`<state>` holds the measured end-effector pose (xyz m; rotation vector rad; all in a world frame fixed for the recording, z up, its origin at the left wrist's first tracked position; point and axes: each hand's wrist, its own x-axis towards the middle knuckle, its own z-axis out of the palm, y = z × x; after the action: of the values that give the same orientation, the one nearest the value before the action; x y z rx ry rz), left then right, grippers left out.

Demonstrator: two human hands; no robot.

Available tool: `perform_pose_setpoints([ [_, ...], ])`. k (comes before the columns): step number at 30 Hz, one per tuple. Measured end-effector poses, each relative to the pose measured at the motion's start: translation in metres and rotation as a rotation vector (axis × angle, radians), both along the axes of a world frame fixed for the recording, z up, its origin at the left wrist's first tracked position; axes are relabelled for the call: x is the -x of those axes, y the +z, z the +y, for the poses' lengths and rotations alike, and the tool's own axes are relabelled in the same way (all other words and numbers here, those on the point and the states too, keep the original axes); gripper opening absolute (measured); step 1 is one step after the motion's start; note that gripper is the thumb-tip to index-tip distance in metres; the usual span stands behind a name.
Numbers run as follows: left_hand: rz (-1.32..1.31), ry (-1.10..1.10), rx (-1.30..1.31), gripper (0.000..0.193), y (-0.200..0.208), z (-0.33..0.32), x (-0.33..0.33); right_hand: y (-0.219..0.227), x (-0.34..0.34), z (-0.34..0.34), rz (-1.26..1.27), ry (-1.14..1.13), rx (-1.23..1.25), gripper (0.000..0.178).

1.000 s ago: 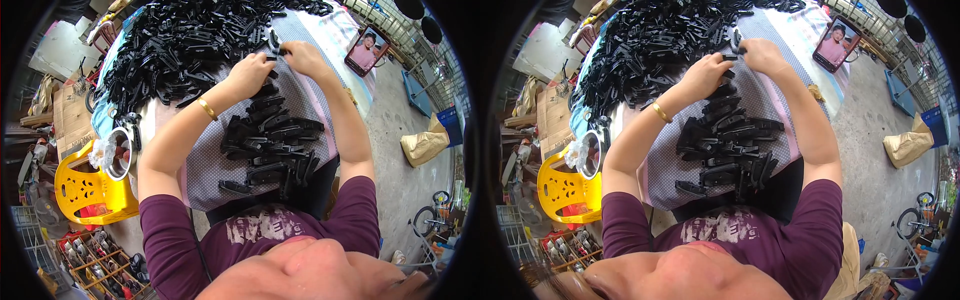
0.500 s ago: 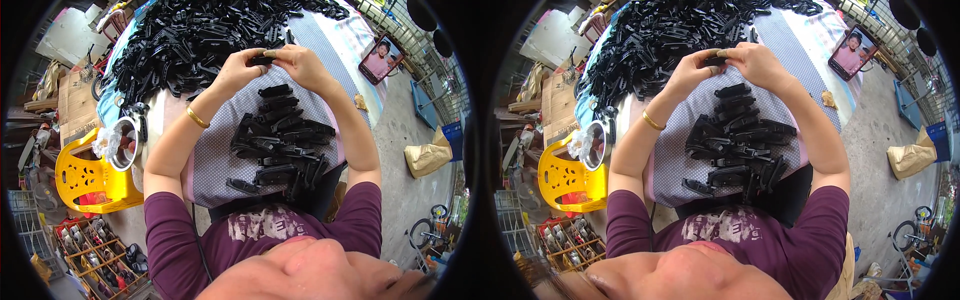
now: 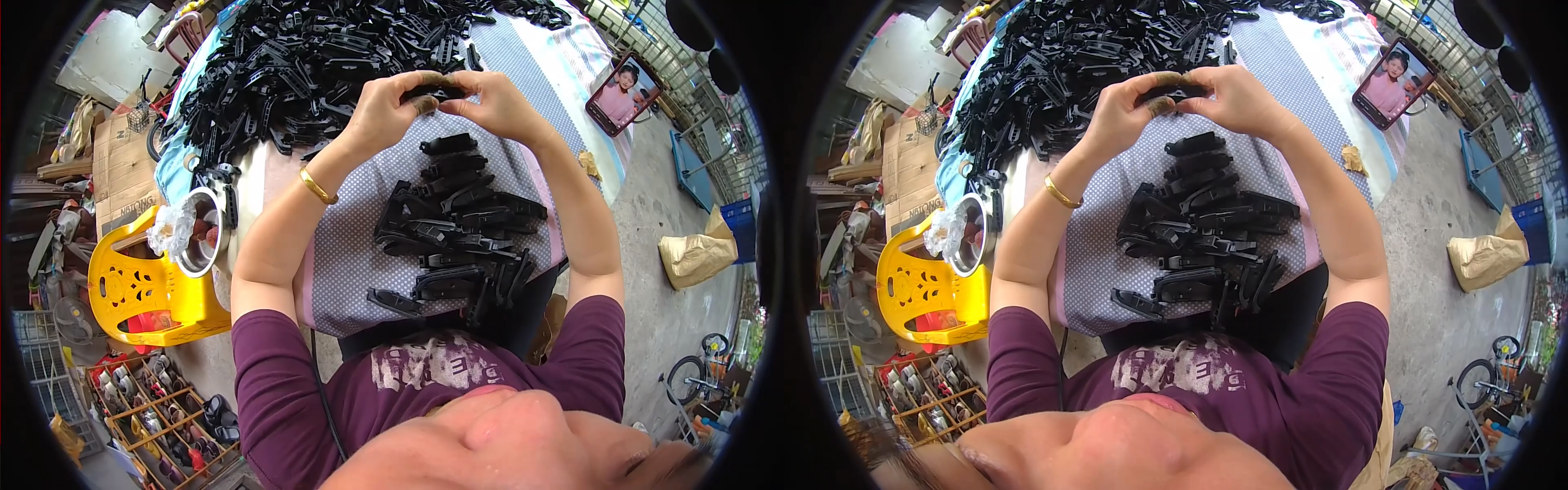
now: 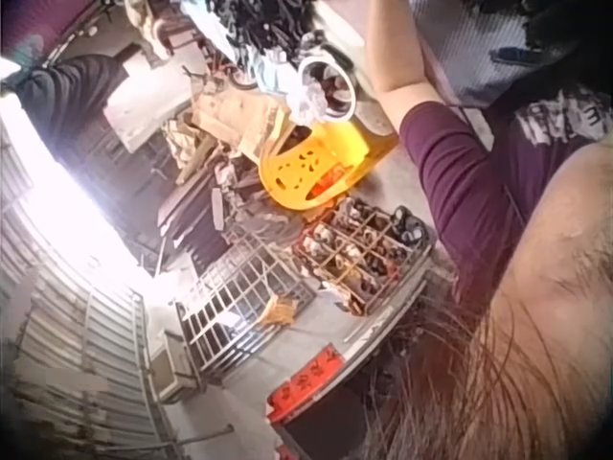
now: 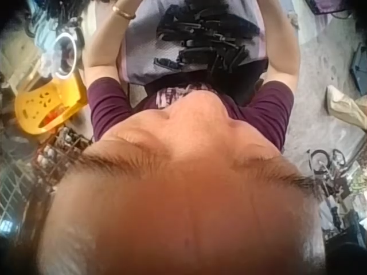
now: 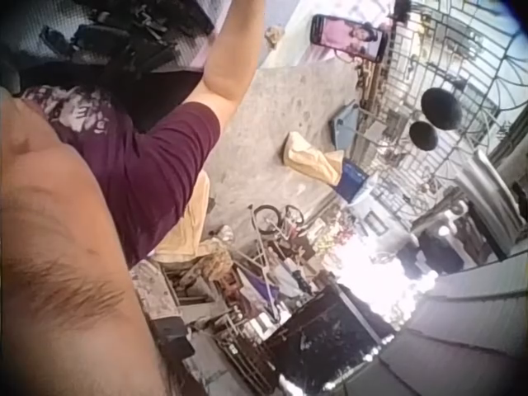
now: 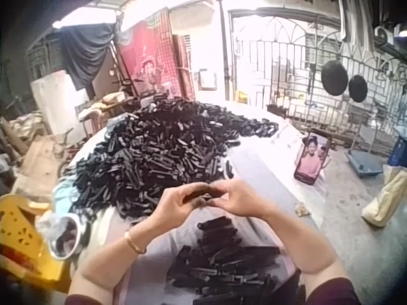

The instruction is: Assembling small black plastic components by hand on a table.

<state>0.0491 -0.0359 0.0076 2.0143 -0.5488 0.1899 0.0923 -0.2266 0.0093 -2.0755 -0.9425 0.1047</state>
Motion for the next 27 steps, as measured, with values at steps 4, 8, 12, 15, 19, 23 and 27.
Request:
perform_pose_setpoints([
  [4, -0.028, -0.025, 0.015, 0.032, 0.004, 0.004, -0.002, 0.004, 0.001, -0.002, -0.079, -0.038, -0.027, 0.029],
  [8, 0.245, -0.24, 0.119, 0.037, 0.011, 0.009, -0.004, 0.0, -0.037, -0.022, 0.163, -0.051, -0.382, 0.031],
  [12, 0.206, -0.575, -0.226, 0.037, 0.01, -0.01, 0.009, -0.04, -0.073, -0.025, -0.494, -0.302, 0.028, 0.03],
  [15, 0.1, -0.2, -0.1, 0.034, -0.014, -0.015, -0.006, -0.066, -0.079, -0.011, -0.569, -0.326, 0.242, 0.039],
  [19, -0.371, 0.227, -0.467, 0.042, -0.031, -0.011, -0.02, -0.048, -0.061, 0.001, -0.596, -0.324, 0.36, 0.032],
  [23, -0.444, 0.307, -0.697, 0.045, -0.035, -0.015, -0.024, -0.038, -0.055, -0.004, -0.627, -0.308, 0.441, 0.031],
  [27, -0.392, 0.385, -0.576, 0.038, -0.031, -0.012, -0.018, -0.034, -0.047, -0.009, -0.555, -0.401, 0.393, 0.033],
])
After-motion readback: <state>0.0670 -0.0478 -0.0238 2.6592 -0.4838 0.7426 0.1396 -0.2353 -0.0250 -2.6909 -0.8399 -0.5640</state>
